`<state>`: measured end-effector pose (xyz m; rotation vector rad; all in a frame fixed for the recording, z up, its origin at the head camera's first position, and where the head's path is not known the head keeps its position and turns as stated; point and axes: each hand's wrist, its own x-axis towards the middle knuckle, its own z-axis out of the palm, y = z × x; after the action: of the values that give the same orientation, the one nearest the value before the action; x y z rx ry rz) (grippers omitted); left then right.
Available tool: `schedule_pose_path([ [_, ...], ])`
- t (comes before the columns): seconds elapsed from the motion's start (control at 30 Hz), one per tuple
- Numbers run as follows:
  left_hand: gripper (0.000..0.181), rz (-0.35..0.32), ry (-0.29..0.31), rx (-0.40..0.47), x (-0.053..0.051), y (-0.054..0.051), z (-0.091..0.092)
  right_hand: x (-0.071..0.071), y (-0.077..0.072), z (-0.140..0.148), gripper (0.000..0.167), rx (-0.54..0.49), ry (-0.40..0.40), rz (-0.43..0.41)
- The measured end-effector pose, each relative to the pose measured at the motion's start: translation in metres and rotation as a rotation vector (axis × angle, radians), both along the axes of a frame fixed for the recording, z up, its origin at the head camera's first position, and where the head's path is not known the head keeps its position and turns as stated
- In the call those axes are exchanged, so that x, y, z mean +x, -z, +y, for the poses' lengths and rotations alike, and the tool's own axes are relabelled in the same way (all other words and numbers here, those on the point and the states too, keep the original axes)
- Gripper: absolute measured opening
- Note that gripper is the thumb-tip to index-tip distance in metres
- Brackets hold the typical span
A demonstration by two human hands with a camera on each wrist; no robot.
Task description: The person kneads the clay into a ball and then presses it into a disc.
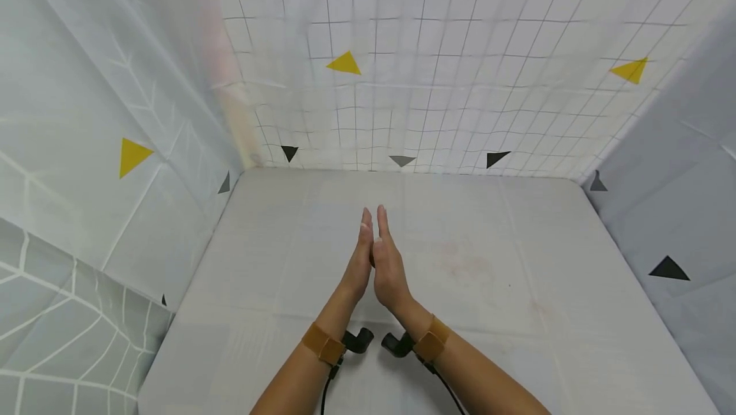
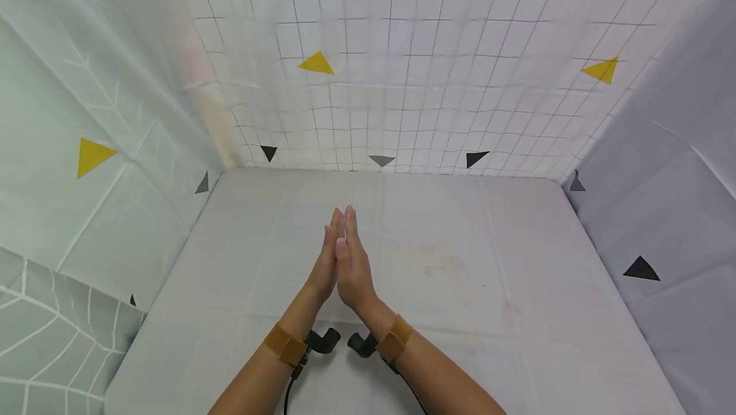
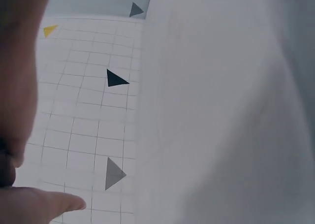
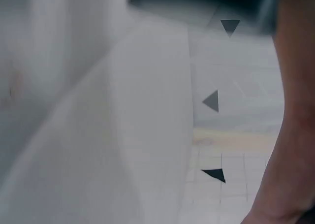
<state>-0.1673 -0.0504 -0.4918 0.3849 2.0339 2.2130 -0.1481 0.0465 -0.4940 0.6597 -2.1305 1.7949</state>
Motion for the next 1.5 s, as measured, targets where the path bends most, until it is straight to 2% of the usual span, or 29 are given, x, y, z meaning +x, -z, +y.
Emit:
schedule_pose_path([
  [0.13,0.085,0.020,-0.006,0.029,0.000,-0.002,-0.001,-0.006,0.003,0.003,0.054,0.010,0.027,-0.061],
  [0.3,0.089,0.059,-0.019,0.065,-0.002,-0.007,-0.004,-0.003,0.011,0.005,0.052,0.034,0.055,-0.122],
  [0.53,0.072,0.045,-0.091,-0.011,-0.004,-0.005,-0.003,0.006,0.014,0.003,0.056,0.027,0.010,-0.071],
  [0.7,0.071,0.045,-0.051,-0.034,-0.002,-0.003,-0.001,0.003,0.009,0.002,0.056,-0.007,-0.009,-0.054],
  [0.9,0.080,0.052,0.006,0.013,0.001,-0.005,-0.001,-0.008,0.007,0.009,0.054,-0.018,0.020,-0.060],
  [0.97,0.086,0.056,0.019,0.040,0.001,-0.007,-0.001,-0.008,0.002,0.011,0.054,-0.017,0.019,-0.087],
  [1.1,0.095,0.081,-0.003,0.073,-0.001,-0.010,-0.002,0.002,-0.010,0.010,0.053,0.012,0.011,-0.143],
  [1.17,0.094,0.083,-0.022,0.072,-0.002,-0.010,-0.002,0.011,-0.018,0.008,0.053,0.019,0.001,-0.151],
  [1.23,0.090,0.072,-0.039,0.059,-0.003,-0.009,-0.003,0.016,-0.019,0.005,0.053,0.017,-0.020,-0.140],
  [1.27,0.087,0.061,-0.045,0.050,-0.003,-0.009,-0.003,0.021,-0.025,0.004,0.053,0.015,-0.033,-0.141],
  [1.37,0.080,0.039,-0.055,0.031,-0.003,-0.006,-0.003,0.023,-0.024,0.001,0.054,0.018,-0.049,-0.109],
  [1.5,0.077,0.036,-0.033,0.028,-0.003,-0.004,-0.002,0.014,-0.012,0.002,0.055,0.024,-0.027,-0.071],
])
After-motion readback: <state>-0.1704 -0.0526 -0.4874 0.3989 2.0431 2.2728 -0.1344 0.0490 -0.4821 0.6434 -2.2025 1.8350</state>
